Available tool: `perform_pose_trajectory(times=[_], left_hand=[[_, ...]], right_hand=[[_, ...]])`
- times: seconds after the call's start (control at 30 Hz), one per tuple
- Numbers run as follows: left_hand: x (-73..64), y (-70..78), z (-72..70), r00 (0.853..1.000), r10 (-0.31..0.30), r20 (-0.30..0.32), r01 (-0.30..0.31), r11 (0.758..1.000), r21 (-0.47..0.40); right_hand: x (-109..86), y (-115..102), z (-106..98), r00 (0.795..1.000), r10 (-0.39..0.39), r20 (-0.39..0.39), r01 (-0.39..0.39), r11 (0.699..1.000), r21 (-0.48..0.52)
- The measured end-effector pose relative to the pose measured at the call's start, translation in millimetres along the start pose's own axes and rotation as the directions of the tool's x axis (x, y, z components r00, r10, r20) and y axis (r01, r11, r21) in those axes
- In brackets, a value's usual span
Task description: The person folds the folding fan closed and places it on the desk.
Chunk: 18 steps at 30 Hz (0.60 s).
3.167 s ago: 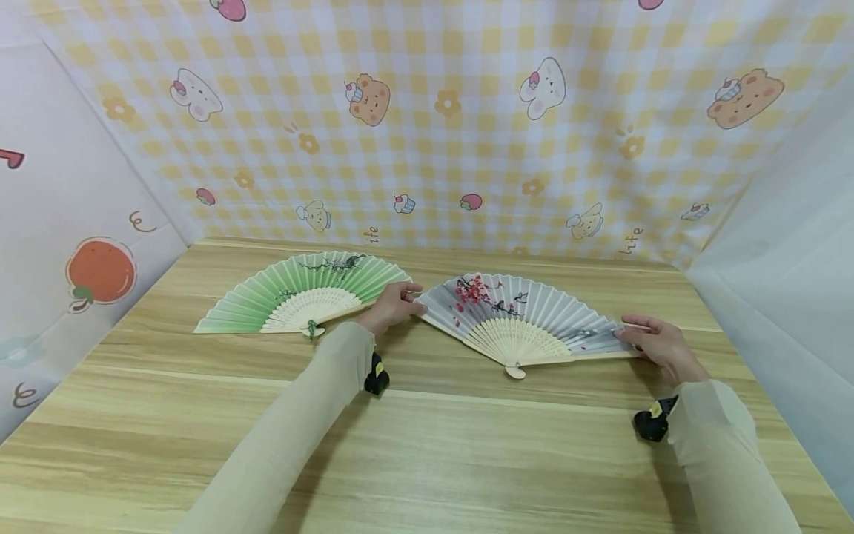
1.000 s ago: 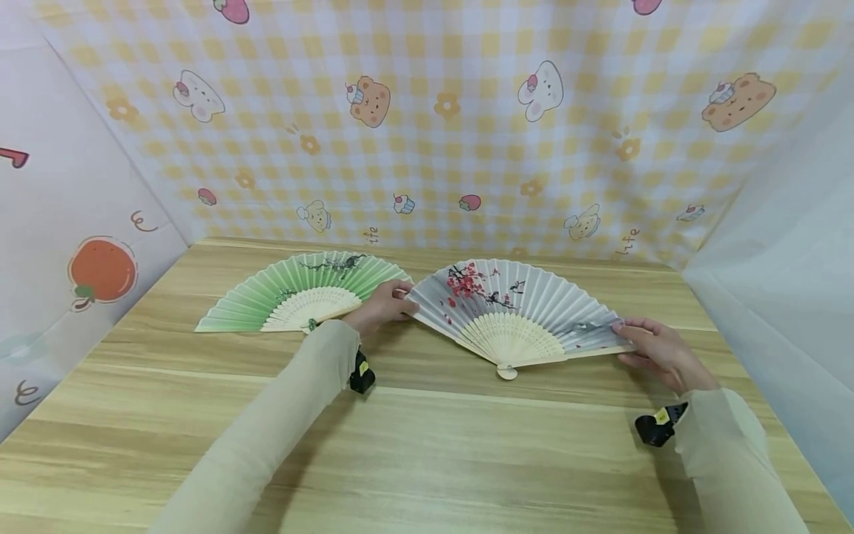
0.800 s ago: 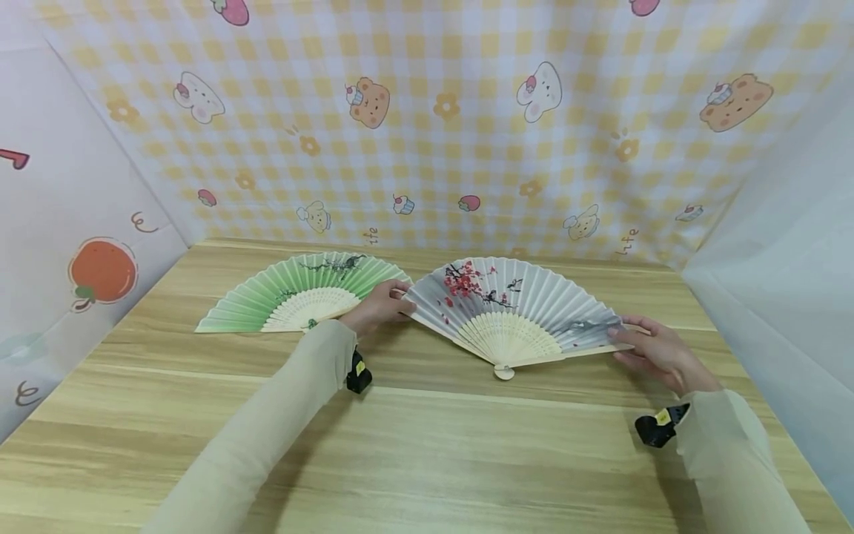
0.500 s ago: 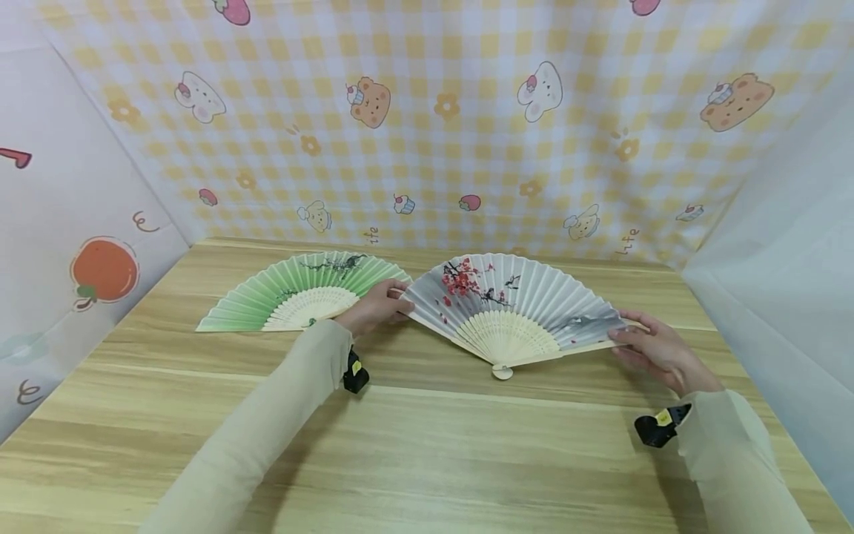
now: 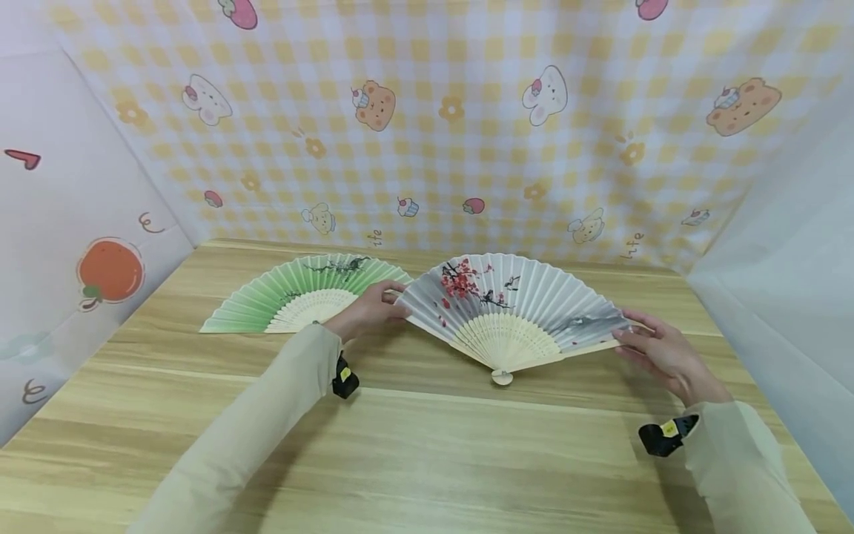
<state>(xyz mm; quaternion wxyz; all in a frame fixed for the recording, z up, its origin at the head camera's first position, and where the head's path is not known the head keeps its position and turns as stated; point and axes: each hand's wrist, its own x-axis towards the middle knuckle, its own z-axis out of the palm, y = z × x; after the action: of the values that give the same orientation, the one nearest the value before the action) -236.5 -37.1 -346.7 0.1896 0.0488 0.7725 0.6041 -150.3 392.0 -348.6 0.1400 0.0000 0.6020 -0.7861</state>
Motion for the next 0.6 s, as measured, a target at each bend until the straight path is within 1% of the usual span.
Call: perform_pose_trajectory(times=[0.07, 0.1, 0.13, 0.33, 0.5, 0.6], left_hand=[[0.5, 1.2, 0.8, 1.000, -0.002, -0.002, 0.002, 1.000, 0.002], [3.5, -1.2, 0.7, 1.000, 0.007, -0.001, -0.007, 1.000, 0.002], [3.4, -0.8, 0.2, 1.000, 0.009, -0.004, -0.009, 1.000, 0.001], [-3.0, 6.5, -1.6, 0.999, 0.043, -0.015, -0.043, 0.999, -0.010], [-7.4, 8.1, -4.8, 0.998, 0.054, -0.038, -0.057, 0.994, -0.095], [-10.0, 7.8, -7.7, 0.996, 0.063, -0.068, -0.072, 0.987, -0.141]], right_hand=[[-1.0, -1.7, -0.1, 1.000, -0.014, -0.013, 0.014, 1.000, 0.007], [-1.4, -2.5, -0.2, 1.000, -0.023, -0.016, 0.023, 1.000, 0.012], [-1.6, -3.2, -0.2, 0.999, -0.029, -0.014, 0.029, 0.999, 0.023], [-3.2, -7.0, 0.0, 0.999, -0.042, 0.018, 0.040, 0.995, 0.087], [-0.3, -9.9, 3.1, 0.998, -0.058, 0.029, 0.055, 0.994, 0.098], [2.4, -11.9, 6.9, 0.997, -0.073, 0.026, 0.068, 0.989, 0.132]])
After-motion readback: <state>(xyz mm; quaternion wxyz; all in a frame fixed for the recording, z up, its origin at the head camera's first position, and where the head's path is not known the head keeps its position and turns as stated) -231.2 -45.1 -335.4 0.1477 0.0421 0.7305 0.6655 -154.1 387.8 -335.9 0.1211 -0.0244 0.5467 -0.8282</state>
